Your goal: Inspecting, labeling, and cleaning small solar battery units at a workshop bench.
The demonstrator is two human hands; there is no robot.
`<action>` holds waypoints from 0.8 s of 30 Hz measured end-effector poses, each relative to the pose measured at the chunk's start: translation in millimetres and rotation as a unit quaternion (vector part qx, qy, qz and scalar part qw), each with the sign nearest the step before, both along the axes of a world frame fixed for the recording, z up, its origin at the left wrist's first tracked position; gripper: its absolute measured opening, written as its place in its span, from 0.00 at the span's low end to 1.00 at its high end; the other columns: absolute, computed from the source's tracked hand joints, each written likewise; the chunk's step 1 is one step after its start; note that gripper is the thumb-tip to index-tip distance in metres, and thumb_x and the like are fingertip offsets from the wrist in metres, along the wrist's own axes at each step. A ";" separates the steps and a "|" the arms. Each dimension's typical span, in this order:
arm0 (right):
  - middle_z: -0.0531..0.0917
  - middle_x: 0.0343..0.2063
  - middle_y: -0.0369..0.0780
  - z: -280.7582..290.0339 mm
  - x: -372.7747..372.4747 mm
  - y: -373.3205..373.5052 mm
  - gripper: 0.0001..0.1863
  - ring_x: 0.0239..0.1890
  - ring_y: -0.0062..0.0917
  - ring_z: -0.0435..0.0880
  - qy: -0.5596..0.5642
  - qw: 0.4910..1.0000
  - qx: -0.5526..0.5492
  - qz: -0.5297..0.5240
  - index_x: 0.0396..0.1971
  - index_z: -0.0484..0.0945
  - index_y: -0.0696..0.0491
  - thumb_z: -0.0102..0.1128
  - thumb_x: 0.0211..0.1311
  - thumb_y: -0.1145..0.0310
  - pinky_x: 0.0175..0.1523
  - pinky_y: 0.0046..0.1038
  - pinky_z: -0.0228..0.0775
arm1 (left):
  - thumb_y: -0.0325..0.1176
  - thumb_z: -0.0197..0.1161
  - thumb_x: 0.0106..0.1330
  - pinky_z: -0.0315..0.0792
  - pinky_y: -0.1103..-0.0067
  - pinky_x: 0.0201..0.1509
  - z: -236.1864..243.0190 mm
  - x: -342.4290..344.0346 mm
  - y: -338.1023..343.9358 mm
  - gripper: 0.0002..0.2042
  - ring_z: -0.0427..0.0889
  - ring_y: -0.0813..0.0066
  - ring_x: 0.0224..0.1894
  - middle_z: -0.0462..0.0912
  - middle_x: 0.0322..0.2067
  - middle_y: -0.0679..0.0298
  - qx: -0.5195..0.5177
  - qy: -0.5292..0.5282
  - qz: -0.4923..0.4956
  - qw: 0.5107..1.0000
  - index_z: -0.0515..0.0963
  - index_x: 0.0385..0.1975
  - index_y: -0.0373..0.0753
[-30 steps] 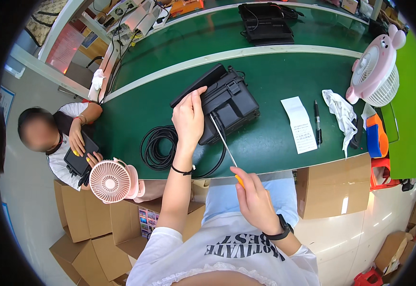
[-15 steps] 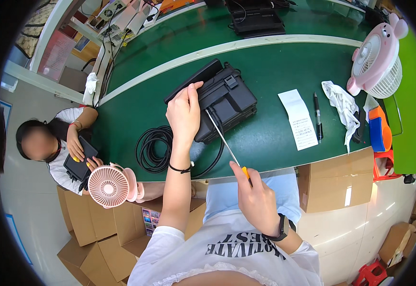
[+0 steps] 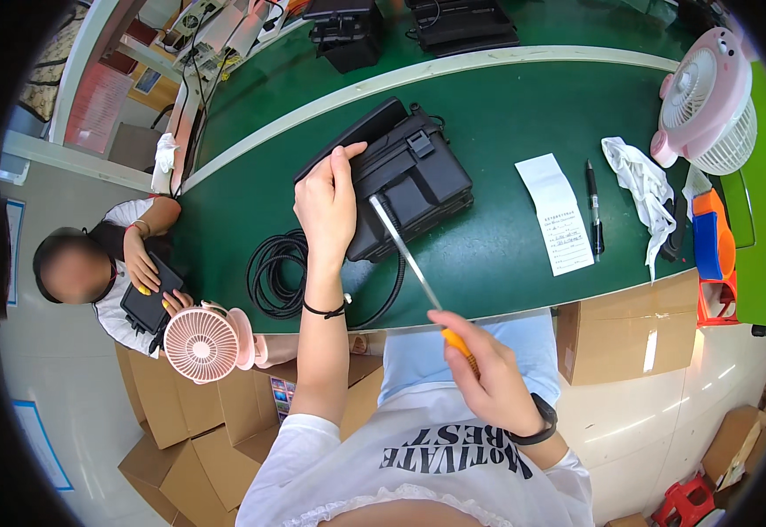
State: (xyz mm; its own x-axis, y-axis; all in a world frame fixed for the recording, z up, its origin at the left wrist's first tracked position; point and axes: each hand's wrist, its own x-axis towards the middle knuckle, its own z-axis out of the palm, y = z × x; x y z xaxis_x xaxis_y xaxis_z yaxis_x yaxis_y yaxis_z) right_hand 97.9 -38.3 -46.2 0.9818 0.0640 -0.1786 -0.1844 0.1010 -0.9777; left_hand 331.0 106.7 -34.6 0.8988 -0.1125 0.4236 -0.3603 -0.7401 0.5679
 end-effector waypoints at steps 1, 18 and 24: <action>0.81 0.37 0.43 0.7 0.1 2.0 0.22 0.27 0.24 0.77 -0.079 0.984 -0.150 -0.045 0.62 0.71 0.53 0.50 0.70 0.78 0.33 0.22 0.71 | 0.39 0.48 0.76 0.78 0.69 0.40 -0.2 0.9 -0.4 0.17 0.86 0.55 0.35 0.87 0.33 0.56 -0.002 0.001 0.000 1.000 0.87 0.37 0.42; 0.81 0.44 0.50 -6.4 8.8 17.1 0.22 0.34 0.40 0.81 -0.054 0.989 -0.129 -0.041 0.62 0.70 0.51 0.51 0.69 0.79 0.43 0.31 0.74 | 0.39 0.49 0.76 0.77 0.70 0.39 -0.8 0.3 -0.4 0.17 0.86 0.55 0.33 0.87 0.32 0.56 -0.010 -0.006 -0.006 1.000 0.87 0.38 0.42; 0.81 0.45 0.50 -5.6 8.4 12.7 0.22 0.35 0.37 0.81 -0.049 0.987 -0.139 -0.062 0.62 0.70 0.52 0.51 0.69 0.79 0.43 0.29 0.73 | 0.39 0.49 0.76 0.77 0.69 0.40 -1.9 0.2 0.2 0.17 0.86 0.55 0.35 0.87 0.34 0.55 -0.009 -0.006 -0.006 1.000 0.87 0.38 0.42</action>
State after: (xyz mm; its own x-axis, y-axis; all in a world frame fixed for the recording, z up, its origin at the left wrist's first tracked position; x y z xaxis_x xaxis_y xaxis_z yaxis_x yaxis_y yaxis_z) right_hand 106.3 -25.5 -51.8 0.9925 -0.0957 -0.0758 -0.0904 -0.1583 -0.9832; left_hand 331.3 106.9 -36.5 0.8920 -0.1153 0.4372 -0.3764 -0.7252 0.5766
